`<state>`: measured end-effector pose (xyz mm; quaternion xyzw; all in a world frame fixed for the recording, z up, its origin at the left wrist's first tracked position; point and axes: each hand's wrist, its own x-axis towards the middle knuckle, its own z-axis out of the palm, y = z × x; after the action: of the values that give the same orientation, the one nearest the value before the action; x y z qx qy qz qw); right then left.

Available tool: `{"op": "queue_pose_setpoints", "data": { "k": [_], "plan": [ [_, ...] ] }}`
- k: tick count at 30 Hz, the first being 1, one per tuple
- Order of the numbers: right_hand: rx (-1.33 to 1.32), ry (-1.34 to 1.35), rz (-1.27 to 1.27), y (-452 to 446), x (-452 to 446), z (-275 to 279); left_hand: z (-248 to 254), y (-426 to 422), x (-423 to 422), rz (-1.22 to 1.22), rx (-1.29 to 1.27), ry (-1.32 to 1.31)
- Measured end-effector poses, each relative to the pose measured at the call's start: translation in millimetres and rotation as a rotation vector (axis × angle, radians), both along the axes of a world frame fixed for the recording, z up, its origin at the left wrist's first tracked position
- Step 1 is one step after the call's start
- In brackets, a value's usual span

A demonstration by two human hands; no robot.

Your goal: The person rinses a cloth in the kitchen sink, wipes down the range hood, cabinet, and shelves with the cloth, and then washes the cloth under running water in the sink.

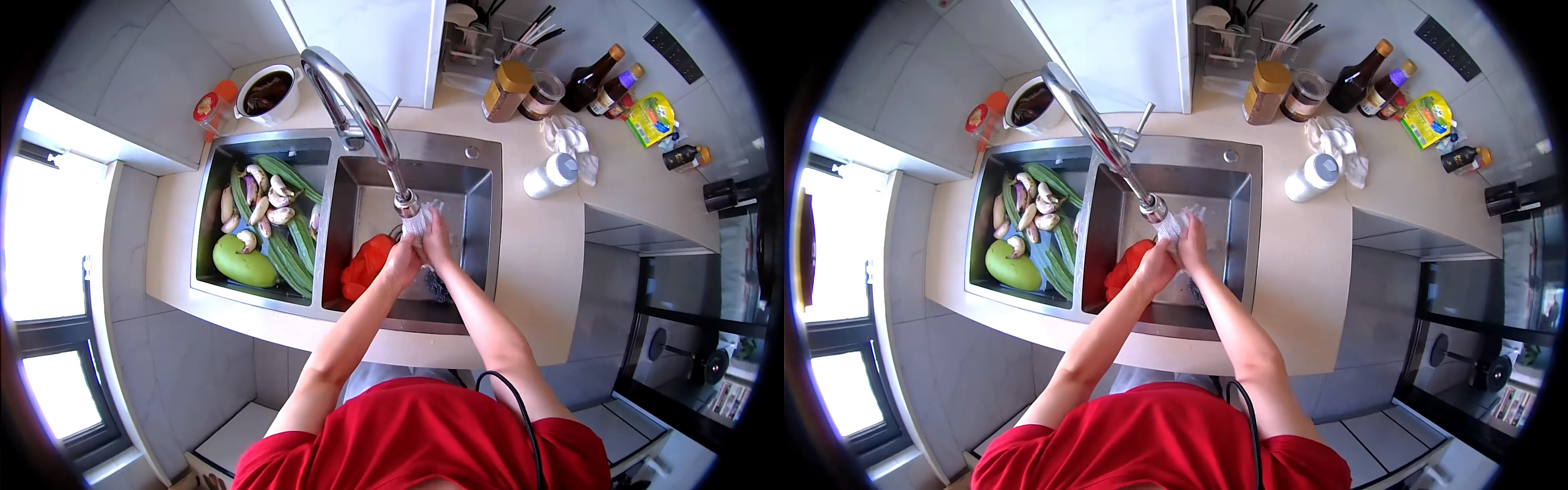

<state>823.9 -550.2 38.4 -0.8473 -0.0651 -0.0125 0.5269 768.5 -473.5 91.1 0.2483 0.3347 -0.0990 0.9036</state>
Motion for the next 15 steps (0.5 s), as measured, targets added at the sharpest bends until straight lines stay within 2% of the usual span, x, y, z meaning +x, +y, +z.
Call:
{"op": "queue_pose_setpoints", "data": {
  "k": [2, 3, 4, 6, 8, 9, 10, 12, 13, 14, 15],
  "plan": [
    [0.089, 0.483, 0.237, 2, -25, 28, -5, 9, 14, 0.059, 0.013, 0.062],
    [0.047, 0.048, 0.191, 12, -50, 28, -25, 21, 18, 0.032, -0.007, 0.102],
    [0.197, -0.219, 0.202, 21, -59, 32, -25, 25, 14, -0.023, 0.119, 0.046],
    [0.003, 0.083, 0.233, 14, -42, 22, -55, 20, 16, -0.039, 0.045, 0.059],
    [0.33, 0.262, 0.064, 13, -8, 3, -8, -10, 7, 0.056, 0.053, 0.128],
    [0.311, 0.188, -0.026, 13, -9, 0, 14, -18, 5, 0.082, 0.023, 0.049],
    [0.318, 0.185, -0.031, 15, -21, 12, 10, -7, 7, 0.077, 0.029, 0.046],
    [0.055, 0.014, 0.159, 20, -57, 49, -24, 24, 8, -0.086, -0.005, 0.024],
    [0.194, -0.147, 0.188, 29, -63, 41, -35, 28, 6, -0.101, -0.14, -0.247],
    [0.194, -0.148, 0.187, 27, -57, 43, -45, 32, 5, -0.127, -0.299, -0.509],
    [0.124, 0.164, 0.113, 23, -42, 48, -9, 15, 4, -0.072, -0.087, -0.186]
  ]
}}
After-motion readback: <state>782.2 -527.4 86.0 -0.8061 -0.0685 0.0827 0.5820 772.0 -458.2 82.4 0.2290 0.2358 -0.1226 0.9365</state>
